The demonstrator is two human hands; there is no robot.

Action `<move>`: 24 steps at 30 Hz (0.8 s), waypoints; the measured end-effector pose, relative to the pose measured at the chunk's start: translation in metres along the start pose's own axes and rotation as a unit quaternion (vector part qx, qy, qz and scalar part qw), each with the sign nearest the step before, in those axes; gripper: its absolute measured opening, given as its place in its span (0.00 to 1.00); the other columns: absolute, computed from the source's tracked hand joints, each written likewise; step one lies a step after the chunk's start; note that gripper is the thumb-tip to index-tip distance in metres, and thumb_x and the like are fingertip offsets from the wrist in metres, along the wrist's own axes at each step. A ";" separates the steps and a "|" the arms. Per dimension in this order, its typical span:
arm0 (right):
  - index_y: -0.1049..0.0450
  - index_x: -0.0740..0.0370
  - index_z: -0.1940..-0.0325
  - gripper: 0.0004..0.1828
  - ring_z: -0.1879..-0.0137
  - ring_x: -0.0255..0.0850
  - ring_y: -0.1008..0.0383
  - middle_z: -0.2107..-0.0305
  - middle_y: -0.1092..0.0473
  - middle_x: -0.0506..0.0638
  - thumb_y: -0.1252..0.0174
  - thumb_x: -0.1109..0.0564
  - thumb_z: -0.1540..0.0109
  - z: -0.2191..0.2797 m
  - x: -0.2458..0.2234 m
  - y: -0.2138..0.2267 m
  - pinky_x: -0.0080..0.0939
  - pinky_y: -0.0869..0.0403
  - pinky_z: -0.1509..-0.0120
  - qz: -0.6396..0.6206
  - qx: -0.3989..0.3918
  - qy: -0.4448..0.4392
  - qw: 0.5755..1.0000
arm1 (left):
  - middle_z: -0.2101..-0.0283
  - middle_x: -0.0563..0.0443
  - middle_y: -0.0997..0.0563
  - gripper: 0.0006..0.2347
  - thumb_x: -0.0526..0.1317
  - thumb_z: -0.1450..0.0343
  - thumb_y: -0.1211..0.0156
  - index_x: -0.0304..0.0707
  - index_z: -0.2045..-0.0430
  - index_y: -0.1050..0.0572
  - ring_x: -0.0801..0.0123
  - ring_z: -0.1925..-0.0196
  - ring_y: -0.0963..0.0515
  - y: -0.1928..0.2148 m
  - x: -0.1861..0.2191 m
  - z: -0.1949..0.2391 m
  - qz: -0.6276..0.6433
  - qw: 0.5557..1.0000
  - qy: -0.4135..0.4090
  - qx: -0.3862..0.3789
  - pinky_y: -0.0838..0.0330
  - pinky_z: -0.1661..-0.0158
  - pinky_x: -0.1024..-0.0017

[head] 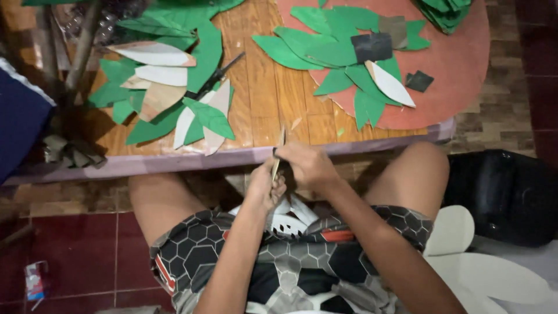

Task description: Sanding the edges of metal leaf cutouts to remove burrs and smooth the profile.

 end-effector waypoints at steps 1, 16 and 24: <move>0.20 0.51 0.45 0.18 0.47 0.53 0.21 0.56 0.22 0.54 0.52 0.62 0.32 -0.005 0.010 0.000 0.51 0.22 0.42 -0.001 -0.002 -0.003 1.000 | 0.90 0.58 0.43 0.17 0.43 0.25 0.44 0.37 0.84 0.37 0.76 0.93 0.40 -0.001 -0.001 0.000 0.000 1.000 0.003 0.002 0.48 0.92 0.81; 0.20 0.46 0.44 0.17 0.48 0.50 0.21 0.56 0.22 0.49 0.52 0.59 0.31 -0.025 0.041 0.007 0.52 0.23 0.46 0.083 0.012 -0.063 0.995 | 0.87 0.58 0.44 0.18 0.44 0.22 0.49 0.38 0.83 0.38 0.80 0.94 0.41 -0.012 0.013 0.023 0.023 0.999 0.016 -0.047 0.52 0.93 0.87; 0.21 0.51 0.43 0.20 0.44 0.55 0.22 0.52 0.22 0.57 0.51 0.62 0.35 -0.015 0.031 0.004 0.56 0.24 0.42 0.042 -0.033 -0.081 0.995 | 0.87 0.61 0.45 0.19 0.46 0.21 0.52 0.40 0.84 0.39 0.84 0.93 0.41 -0.013 0.006 0.015 0.020 0.996 0.032 -0.084 0.53 0.93 0.89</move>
Point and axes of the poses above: each hand's wrist, its own z-axis away from the middle knuckle, its own y-axis out of the back of the hand, x = y × z, the point moved 10 cm from there along -z, towards the middle knuckle
